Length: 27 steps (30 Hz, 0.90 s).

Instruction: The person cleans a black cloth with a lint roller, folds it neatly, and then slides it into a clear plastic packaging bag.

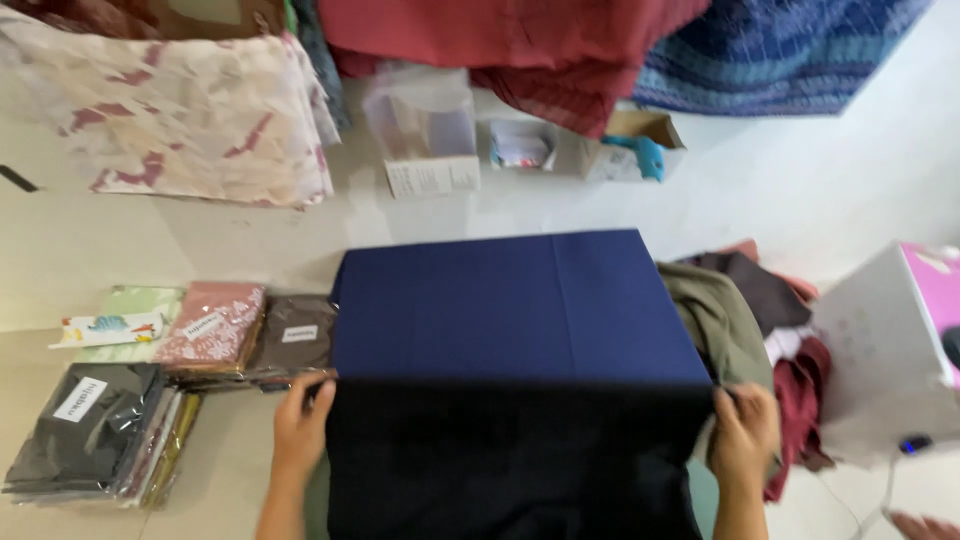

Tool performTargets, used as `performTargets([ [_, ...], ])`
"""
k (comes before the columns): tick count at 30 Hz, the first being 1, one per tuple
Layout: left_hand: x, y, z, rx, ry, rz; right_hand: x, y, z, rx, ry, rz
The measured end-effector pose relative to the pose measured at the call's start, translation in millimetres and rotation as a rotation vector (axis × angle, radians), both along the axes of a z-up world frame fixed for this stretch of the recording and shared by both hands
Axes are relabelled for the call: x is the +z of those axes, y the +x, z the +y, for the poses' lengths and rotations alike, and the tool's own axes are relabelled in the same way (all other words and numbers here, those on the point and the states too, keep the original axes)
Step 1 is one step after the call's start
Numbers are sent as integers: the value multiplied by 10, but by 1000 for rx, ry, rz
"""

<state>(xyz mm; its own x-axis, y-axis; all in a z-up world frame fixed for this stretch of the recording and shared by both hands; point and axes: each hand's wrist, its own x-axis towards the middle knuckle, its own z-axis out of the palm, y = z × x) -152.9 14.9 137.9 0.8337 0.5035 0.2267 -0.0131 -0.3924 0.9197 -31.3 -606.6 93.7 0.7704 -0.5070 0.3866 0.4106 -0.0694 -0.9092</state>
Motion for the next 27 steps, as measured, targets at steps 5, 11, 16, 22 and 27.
performTargets([
  [5,-184,-109,-91,238,-25,-288,807,-289,290,-300,-146,-106],
  [11,1442,497,-128,329,186,-145,1755,859,79,-355,-703,-144],
  [16,1240,1599,170,232,291,-205,1730,2235,552,-138,-679,18],
  [22,83,2695,409,366,476,-3,641,3302,1019,-289,-985,36],
  [27,-268,2875,387,380,772,293,124,3475,1250,-199,-1220,299],
])
